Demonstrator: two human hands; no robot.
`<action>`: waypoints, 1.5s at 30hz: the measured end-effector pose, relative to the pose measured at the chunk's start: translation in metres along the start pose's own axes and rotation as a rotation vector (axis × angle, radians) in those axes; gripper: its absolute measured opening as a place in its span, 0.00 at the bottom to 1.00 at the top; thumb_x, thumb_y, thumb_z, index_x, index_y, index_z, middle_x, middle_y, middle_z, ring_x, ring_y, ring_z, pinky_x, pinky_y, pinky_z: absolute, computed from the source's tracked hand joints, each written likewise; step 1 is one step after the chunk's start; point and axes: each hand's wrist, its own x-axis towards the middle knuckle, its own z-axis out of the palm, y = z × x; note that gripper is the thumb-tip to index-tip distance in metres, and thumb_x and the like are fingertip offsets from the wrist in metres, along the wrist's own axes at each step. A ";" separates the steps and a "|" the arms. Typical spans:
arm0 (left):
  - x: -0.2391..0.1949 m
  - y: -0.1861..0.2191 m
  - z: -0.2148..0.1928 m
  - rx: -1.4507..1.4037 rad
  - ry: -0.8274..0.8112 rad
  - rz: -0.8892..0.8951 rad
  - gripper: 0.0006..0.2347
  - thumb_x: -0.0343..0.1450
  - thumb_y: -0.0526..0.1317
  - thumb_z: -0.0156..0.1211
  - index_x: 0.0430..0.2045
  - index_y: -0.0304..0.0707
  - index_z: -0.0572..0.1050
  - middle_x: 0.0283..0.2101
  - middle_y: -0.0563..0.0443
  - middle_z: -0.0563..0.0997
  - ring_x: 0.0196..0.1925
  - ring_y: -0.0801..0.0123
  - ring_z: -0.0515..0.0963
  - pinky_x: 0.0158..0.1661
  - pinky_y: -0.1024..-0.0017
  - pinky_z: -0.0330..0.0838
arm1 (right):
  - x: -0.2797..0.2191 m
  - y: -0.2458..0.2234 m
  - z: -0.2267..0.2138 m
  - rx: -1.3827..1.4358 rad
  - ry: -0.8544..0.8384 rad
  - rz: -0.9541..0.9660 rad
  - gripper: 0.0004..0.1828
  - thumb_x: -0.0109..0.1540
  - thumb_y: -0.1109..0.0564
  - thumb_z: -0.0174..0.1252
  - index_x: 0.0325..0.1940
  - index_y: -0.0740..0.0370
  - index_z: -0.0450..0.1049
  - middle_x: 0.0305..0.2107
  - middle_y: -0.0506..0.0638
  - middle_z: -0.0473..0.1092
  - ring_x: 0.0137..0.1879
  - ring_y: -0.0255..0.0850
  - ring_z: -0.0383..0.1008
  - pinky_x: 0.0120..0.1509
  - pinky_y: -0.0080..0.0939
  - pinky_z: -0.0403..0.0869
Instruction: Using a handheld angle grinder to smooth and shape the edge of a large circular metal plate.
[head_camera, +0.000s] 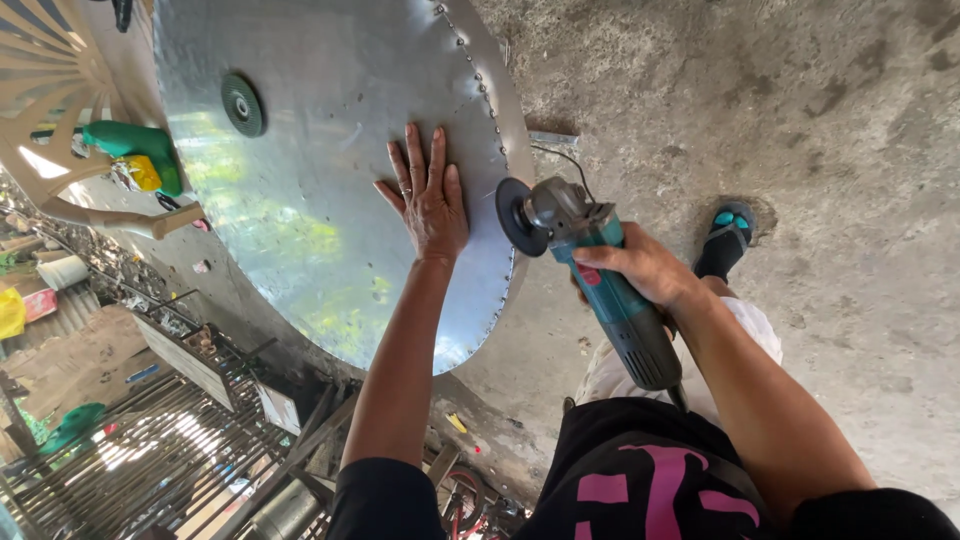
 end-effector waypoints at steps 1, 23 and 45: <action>0.000 0.000 -0.001 -0.002 -0.001 0.000 0.20 0.83 0.51 0.37 0.74 0.64 0.59 0.80 0.58 0.49 0.83 0.50 0.44 0.73 0.33 0.27 | 0.001 -0.006 0.000 -0.026 -0.002 -0.016 0.25 0.55 0.45 0.65 0.41 0.70 0.74 0.28 0.56 0.76 0.31 0.45 0.80 0.36 0.45 0.80; 0.000 0.000 0.002 -0.008 -0.005 -0.015 0.20 0.83 0.52 0.37 0.73 0.66 0.60 0.80 0.60 0.49 0.83 0.52 0.44 0.74 0.36 0.26 | 0.018 -0.024 -0.003 -0.017 0.092 -0.011 0.28 0.53 0.42 0.66 0.43 0.69 0.73 0.29 0.56 0.76 0.30 0.44 0.80 0.34 0.45 0.80; -0.001 -0.007 0.011 0.040 0.015 0.009 0.21 0.83 0.56 0.31 0.75 0.73 0.54 0.81 0.63 0.46 0.83 0.55 0.42 0.73 0.31 0.29 | -0.037 0.147 0.047 0.072 0.057 -0.155 0.18 0.57 0.50 0.67 0.38 0.67 0.73 0.26 0.51 0.73 0.31 0.42 0.77 0.38 0.44 0.80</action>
